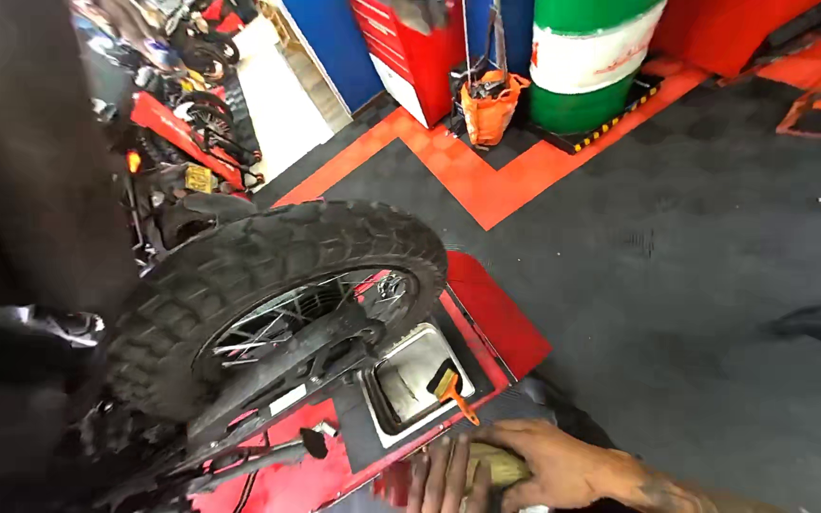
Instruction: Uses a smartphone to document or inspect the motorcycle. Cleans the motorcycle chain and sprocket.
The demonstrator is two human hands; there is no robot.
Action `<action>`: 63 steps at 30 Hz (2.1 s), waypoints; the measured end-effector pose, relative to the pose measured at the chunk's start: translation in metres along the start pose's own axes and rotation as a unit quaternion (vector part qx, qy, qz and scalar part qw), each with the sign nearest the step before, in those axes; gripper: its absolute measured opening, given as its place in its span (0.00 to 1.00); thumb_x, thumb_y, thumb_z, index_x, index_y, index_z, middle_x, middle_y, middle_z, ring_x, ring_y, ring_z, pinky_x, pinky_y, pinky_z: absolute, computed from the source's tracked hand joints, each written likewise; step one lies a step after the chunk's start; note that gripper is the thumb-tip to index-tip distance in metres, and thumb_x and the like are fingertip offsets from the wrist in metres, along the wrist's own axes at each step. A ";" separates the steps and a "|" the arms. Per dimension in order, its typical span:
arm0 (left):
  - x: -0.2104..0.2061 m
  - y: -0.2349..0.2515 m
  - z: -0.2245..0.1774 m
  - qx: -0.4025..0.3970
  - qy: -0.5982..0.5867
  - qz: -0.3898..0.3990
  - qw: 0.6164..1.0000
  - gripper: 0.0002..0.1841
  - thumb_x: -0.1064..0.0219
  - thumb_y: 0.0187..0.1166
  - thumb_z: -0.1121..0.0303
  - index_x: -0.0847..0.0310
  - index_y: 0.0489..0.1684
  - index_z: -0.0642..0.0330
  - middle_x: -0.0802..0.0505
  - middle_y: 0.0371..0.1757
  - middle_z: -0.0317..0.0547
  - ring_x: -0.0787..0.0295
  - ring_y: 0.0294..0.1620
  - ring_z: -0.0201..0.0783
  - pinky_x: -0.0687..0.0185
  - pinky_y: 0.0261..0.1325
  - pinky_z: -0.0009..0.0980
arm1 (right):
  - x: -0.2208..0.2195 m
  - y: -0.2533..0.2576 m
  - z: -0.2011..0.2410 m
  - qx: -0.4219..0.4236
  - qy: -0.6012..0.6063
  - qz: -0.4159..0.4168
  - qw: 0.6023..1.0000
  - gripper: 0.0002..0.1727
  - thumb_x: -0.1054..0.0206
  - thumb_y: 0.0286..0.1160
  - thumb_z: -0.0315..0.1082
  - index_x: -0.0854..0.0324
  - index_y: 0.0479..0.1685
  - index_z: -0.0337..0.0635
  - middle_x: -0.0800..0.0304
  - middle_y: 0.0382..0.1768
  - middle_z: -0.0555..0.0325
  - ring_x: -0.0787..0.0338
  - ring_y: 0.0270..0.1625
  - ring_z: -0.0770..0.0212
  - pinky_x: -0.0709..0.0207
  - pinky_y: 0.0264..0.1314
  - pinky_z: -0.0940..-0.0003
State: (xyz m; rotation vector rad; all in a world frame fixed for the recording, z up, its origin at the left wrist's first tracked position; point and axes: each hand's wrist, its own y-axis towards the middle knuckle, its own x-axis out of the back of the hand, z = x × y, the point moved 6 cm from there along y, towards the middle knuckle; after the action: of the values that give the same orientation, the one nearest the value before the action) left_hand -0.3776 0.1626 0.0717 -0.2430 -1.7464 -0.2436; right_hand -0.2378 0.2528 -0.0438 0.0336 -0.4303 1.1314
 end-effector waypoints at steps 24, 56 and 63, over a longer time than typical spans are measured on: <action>-0.021 0.307 0.069 0.048 -0.023 0.307 0.950 0.37 0.16 0.58 0.41 0.21 0.69 0.41 0.07 0.39 0.36 0.08 0.36 0.36 0.09 0.38 0.49 | -0.113 0.081 -0.178 -0.346 0.081 -0.030 0.934 0.55 0.29 0.68 0.65 0.52 0.96 0.59 0.19 0.70 0.33 0.13 0.64 0.31 0.21 0.62 0.31; 0.078 0.256 0.164 -0.065 -0.249 -0.059 0.964 0.44 0.13 0.60 0.59 0.34 0.76 0.64 0.10 0.61 0.50 0.09 0.61 0.49 0.11 0.68 0.48 | 0.038 0.206 -0.012 0.055 0.404 -0.608 0.682 0.09 0.31 0.83 0.44 0.14 0.50 0.50 0.12 0.31 0.67 0.16 0.26 0.70 0.17 0.27 0.69; 0.077 0.250 0.160 -0.061 -0.231 -0.059 0.969 0.43 0.12 0.59 0.57 0.33 0.74 0.64 0.10 0.59 0.49 0.09 0.59 0.48 0.10 0.65 0.47 | 0.058 0.211 -0.035 0.131 0.377 -0.563 0.724 0.09 0.34 0.85 0.38 0.12 0.45 0.43 0.10 0.37 0.60 0.11 0.35 0.66 0.12 0.38 0.66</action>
State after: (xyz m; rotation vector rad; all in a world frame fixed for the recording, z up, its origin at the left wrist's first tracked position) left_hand -0.4677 0.4505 0.1246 -0.3029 -2.2150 -0.4071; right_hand -0.3919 0.4029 -0.0958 0.0649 0.4889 -0.0922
